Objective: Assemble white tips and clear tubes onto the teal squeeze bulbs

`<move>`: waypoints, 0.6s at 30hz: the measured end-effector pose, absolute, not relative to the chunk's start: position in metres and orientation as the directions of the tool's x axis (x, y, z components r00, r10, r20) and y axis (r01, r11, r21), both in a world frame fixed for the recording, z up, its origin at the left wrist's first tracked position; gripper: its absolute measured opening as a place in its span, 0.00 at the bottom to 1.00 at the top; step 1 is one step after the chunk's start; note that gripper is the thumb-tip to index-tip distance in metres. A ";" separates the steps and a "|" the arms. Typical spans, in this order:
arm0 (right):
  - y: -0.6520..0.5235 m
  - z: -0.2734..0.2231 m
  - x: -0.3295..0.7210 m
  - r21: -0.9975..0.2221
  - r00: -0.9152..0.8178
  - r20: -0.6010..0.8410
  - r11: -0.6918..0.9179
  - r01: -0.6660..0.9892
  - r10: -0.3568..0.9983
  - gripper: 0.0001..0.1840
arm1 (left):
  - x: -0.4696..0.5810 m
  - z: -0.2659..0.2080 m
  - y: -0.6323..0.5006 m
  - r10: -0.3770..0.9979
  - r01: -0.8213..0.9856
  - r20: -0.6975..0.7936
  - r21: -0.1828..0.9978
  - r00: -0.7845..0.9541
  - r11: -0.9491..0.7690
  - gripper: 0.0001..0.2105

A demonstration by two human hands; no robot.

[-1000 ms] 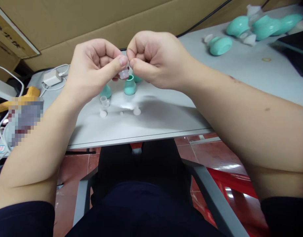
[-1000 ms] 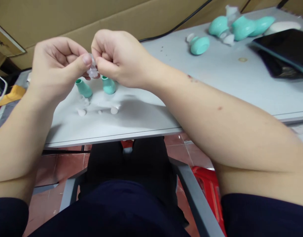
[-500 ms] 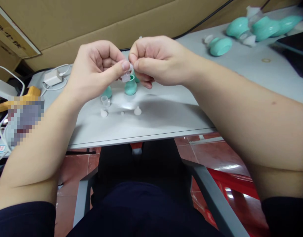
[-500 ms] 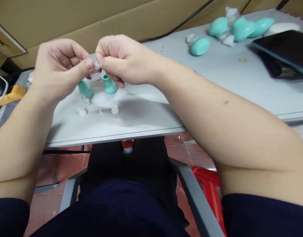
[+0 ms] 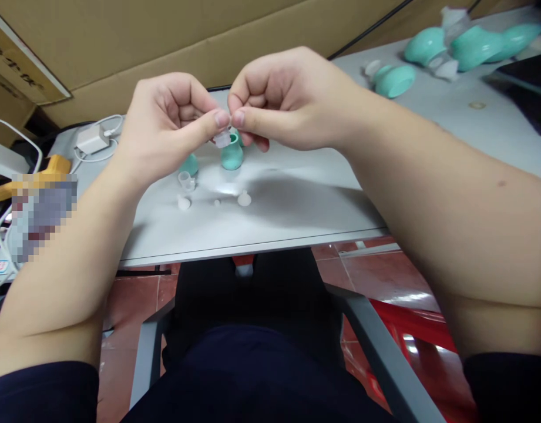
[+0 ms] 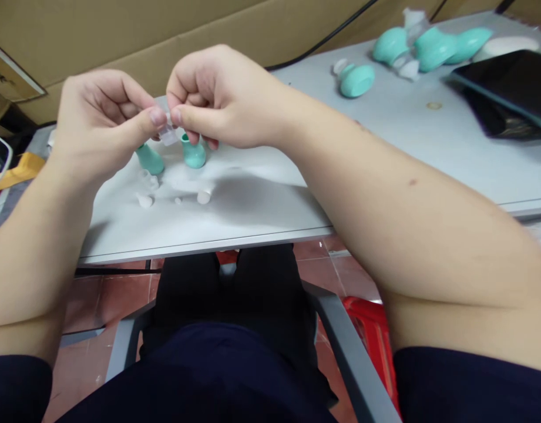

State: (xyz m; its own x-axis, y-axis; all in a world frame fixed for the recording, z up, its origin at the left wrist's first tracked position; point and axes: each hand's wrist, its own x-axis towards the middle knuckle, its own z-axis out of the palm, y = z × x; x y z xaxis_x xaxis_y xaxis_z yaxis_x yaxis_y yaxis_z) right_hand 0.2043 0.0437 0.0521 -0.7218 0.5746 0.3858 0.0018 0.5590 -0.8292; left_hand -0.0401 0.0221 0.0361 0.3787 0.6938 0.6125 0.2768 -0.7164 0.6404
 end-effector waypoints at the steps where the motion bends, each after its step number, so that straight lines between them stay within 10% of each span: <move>1: 0.044 0.053 0.205 -0.834 -0.734 0.370 0.552 0.008 0.570 0.09 | -0.040 0.036 0.021 0.697 0.270 0.606 0.649 0.382 -0.712 0.27; 18: 0.053 0.068 0.235 -0.876 -0.855 0.078 0.444 0.186 0.512 0.09 | -0.038 0.045 -0.003 0.693 0.392 0.495 0.582 0.524 -0.712 0.13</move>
